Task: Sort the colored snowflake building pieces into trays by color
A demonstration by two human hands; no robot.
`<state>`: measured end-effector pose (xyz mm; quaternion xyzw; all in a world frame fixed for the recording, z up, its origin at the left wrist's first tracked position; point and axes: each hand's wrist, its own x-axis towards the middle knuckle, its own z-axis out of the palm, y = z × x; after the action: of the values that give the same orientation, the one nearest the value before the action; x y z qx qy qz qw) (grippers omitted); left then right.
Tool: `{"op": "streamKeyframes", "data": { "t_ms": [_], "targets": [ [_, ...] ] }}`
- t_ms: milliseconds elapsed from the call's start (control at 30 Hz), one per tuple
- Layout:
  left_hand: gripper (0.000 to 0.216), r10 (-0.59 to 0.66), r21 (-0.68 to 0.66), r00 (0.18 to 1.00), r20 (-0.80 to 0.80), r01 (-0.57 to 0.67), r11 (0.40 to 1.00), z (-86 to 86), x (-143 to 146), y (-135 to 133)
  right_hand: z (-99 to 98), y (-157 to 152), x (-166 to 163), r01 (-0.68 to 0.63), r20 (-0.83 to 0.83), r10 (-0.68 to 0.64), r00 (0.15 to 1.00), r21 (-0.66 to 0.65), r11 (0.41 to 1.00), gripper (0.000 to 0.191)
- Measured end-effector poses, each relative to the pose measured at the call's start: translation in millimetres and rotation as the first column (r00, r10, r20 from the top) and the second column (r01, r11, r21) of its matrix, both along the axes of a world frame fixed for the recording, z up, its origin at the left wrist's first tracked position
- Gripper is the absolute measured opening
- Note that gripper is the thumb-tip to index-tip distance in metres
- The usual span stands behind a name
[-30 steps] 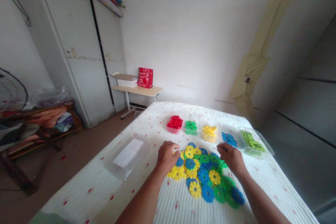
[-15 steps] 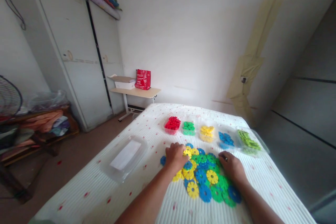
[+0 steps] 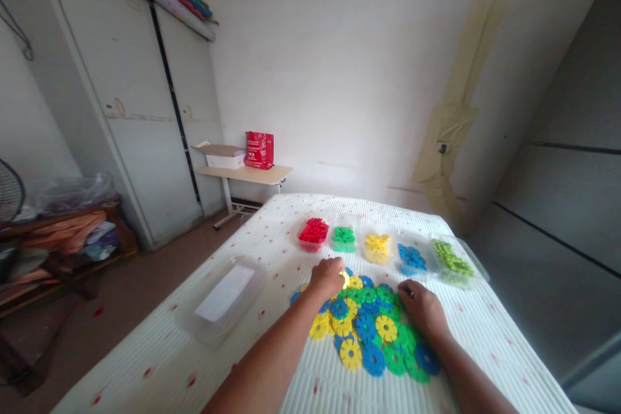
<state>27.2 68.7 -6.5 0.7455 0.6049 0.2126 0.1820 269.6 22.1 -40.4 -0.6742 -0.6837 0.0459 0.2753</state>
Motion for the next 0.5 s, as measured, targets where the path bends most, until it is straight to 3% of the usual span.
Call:
{"op": "streamKeyframes", "data": {
  "t_ms": [267,500],
  "targets": [
    [0.018,0.002,-0.008,0.998,0.063,-0.001,1.000,-0.4,-1.3,4.9,-0.9,0.2,-0.3,-0.014,-0.002,0.014,1.000,-0.013,1.000,0.022],
    [0.026,-0.051,-0.120,0.982,0.180,0.073,0.990,-1.2,-16.3,18.7,-1.2,-0.1,-0.9,0.006,-0.004,-0.006,1.000,0.000,1.000,0.019]
  ]
}}
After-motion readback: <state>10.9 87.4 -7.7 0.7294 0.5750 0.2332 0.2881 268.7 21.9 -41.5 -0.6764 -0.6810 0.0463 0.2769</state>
